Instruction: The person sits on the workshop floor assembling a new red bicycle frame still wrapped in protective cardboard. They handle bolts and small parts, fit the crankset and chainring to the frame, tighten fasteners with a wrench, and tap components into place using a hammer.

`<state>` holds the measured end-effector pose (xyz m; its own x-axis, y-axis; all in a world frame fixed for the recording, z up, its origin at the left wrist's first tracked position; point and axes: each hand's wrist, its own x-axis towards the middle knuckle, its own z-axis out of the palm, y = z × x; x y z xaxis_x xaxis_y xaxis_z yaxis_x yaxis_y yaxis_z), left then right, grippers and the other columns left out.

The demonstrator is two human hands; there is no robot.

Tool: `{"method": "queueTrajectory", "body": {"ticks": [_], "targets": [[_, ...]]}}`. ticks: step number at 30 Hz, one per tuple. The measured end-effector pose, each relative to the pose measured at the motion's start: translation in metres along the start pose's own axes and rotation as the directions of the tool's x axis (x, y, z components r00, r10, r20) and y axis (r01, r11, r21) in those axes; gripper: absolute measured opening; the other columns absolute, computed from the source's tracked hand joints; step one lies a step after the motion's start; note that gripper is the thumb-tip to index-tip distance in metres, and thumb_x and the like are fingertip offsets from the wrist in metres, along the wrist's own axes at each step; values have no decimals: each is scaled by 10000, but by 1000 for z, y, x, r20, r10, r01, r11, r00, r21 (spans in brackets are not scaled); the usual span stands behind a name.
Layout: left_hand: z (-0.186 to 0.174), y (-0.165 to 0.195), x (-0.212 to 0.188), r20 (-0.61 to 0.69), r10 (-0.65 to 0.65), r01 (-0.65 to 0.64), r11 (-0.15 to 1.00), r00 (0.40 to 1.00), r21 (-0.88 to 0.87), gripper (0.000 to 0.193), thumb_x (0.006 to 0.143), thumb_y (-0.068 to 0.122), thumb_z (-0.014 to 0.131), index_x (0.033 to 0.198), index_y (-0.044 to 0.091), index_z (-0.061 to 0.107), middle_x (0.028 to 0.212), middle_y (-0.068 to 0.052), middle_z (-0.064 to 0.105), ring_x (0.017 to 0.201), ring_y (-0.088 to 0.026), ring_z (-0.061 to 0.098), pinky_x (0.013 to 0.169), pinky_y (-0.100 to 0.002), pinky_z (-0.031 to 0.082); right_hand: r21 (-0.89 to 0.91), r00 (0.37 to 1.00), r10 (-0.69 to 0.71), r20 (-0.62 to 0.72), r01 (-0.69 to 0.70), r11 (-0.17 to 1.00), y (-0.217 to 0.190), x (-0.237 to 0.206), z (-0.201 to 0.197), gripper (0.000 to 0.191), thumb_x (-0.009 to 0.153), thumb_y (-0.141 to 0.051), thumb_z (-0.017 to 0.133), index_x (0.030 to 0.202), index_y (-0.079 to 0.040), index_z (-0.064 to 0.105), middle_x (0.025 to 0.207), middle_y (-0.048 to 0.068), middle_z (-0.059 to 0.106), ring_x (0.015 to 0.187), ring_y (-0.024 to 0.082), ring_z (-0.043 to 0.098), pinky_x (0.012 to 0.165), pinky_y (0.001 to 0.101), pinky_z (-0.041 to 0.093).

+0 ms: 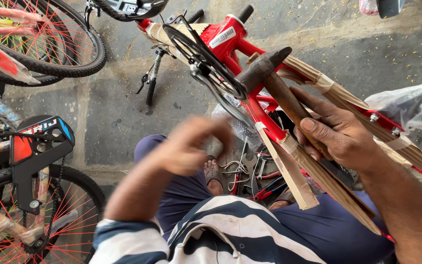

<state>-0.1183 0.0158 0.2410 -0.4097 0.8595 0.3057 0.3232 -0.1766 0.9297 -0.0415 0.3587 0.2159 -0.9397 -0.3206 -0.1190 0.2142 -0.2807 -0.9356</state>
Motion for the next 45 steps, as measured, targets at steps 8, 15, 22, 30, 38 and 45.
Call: {"method": "queueTrajectory", "body": {"ticks": [8, 15, 22, 30, 38, 45], "targets": [[-117, -61, -16, -563, 133, 518, 264, 816, 814, 202, 1016, 190, 509, 914, 155, 679, 803, -70, 670, 723, -264, 618, 687, -414, 492, -35, 998, -66, 11, 66, 997, 3, -2, -1, 601, 1023, -184, 546, 1600, -71, 422, 783, 59, 629, 561, 88, 502, 526, 229, 435], [38, -160, -12, -608, -126, 206, 976, 784, 64, 496, 1053, 447, 361, 1100, 37, 635, 984, -97, 595, 929, -224, 559, 886, -372, 450, -60, 999, -46, -14, 45, 997, -3, -1, 2, 592, 1015, -176, 543, 1587, -70, 436, 798, 67, 636, 563, 95, 513, 519, 232, 442], [82, -166, 15, -661, -273, -279, 746, 699, -604, 539, 1112, 559, 384, 970, 58, 523, 897, -67, 527, 869, -214, 500, 862, -382, 424, 5, 996, -67, -53, 67, 998, 10, -13, -3, 614, 1032, -149, 548, 1627, -89, 409, 842, 92, 647, 587, 121, 535, 543, 258, 469], [94, -168, 17, -640, -335, -330, 642, 691, -692, 515, 1067, 586, 417, 962, 87, 483, 873, -32, 446, 844, -194, 441, 861, -386, 413, 195, 868, -158, -470, 276, 941, -11, -38, -14, 408, 1117, -183, 516, 1513, -89, 485, 915, 109, 629, 633, 152, 548, 539, 288, 478], [90, -181, 8, -662, -352, -357, 628, 662, -692, 499, 1089, 573, 434, 964, 92, 480, 870, -29, 434, 822, -187, 434, 830, -389, 408, -153, 919, -174, -354, 126, 980, -6, -24, 14, 490, 1097, -182, 525, 1571, -124, 419, 1041, 71, 614, 708, 153, 547, 529, 281, 462], [87, -183, 5, -659, -355, -357, 624, 663, -695, 481, 1073, 558, 433, 1040, 87, 524, 902, -36, 511, 848, -204, 501, 849, -396, 445, 15, 935, -222, -277, 235, 972, -14, -22, 4, 616, 1061, -170, 540, 1654, -141, 373, 885, 137, 627, 635, 154, 550, 516, 264, 464]]}}
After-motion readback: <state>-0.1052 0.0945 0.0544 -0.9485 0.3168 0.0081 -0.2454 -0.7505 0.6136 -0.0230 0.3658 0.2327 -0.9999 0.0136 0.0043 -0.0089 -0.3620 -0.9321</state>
